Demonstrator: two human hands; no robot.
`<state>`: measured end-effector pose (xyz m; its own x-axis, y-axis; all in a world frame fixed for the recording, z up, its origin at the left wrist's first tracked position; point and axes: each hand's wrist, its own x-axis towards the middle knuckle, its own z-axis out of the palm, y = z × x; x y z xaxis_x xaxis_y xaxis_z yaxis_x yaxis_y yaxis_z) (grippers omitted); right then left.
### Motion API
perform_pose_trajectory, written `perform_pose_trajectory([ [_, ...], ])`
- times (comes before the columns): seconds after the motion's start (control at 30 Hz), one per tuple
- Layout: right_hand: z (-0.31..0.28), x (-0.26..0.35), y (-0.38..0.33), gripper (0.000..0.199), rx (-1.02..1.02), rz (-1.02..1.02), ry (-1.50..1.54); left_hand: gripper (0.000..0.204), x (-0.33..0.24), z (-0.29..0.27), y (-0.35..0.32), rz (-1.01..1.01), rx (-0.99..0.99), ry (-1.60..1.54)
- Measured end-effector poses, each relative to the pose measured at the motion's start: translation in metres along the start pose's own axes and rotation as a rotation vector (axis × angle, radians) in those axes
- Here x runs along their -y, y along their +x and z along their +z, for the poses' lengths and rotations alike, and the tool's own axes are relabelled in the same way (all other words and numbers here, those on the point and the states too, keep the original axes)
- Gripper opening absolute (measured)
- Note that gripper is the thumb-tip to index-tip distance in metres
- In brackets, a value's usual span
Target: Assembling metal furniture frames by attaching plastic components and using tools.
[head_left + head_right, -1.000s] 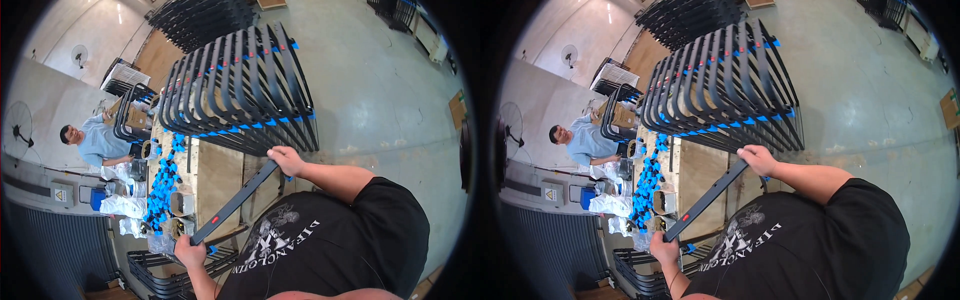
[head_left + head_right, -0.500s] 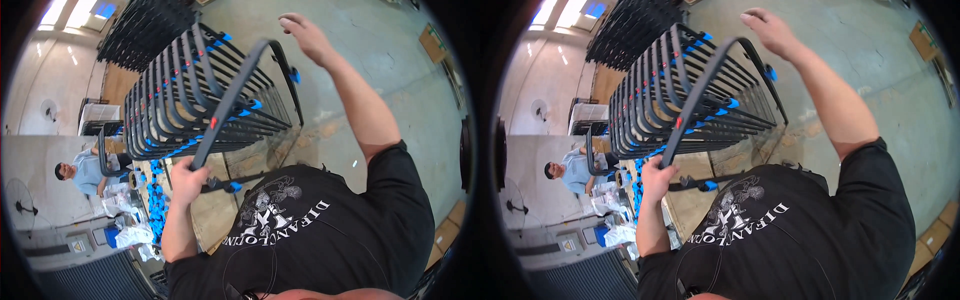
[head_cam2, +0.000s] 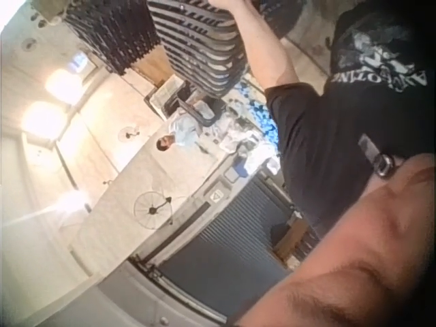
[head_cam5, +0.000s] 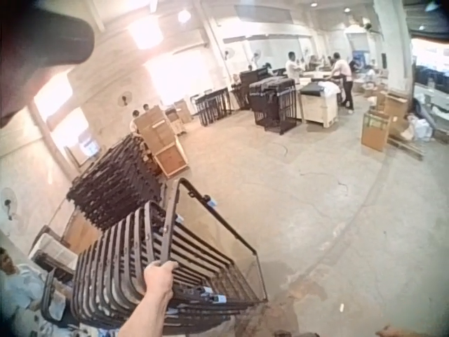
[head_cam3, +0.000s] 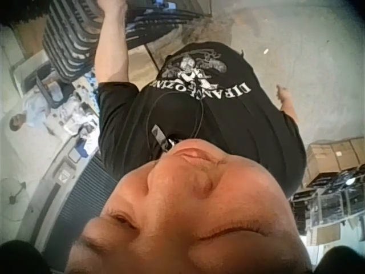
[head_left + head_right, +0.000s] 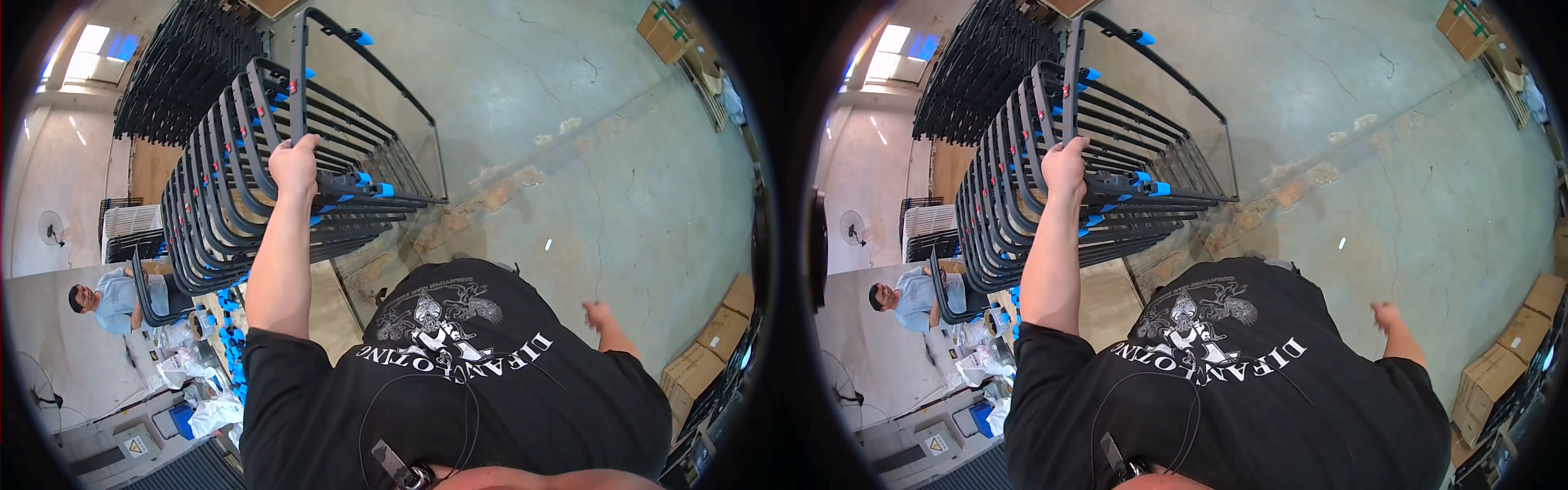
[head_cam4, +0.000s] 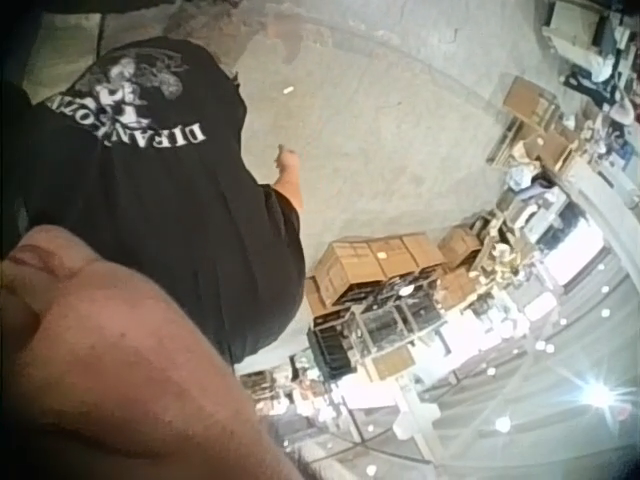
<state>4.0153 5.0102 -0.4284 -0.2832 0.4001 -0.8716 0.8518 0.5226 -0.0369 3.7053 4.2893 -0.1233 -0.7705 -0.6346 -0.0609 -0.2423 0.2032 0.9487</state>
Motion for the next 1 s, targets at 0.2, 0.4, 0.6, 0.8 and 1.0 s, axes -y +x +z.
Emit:
perform_pose_trajectory([
  [0.2,0.005,-0.060,0.004,0.051,-0.051,0.159,0.482,0.035,0.012,0.046,0.036,-0.027,-0.134,0.111],
  [0.4,-0.008,0.050,0.012,0.046,-0.066,-0.178,0.508,0.029,0.024,0.041,0.055,-0.077,-0.096,0.132],
  [0.6,0.005,0.152,0.010,0.047,-0.012,-0.321,0.323,0.067,-0.015,0.014,-0.019,0.067,0.031,0.284],
  [0.8,0.074,0.228,0.035,0.040,0.199,-0.492,-0.167,0.021,0.096,-0.054,-0.188,0.501,0.226,0.355],
  [1.0,0.145,0.299,-0.045,0.051,0.879,-0.761,-0.632,0.078,0.385,-0.180,-0.420,-0.882,0.653,0.944],
])
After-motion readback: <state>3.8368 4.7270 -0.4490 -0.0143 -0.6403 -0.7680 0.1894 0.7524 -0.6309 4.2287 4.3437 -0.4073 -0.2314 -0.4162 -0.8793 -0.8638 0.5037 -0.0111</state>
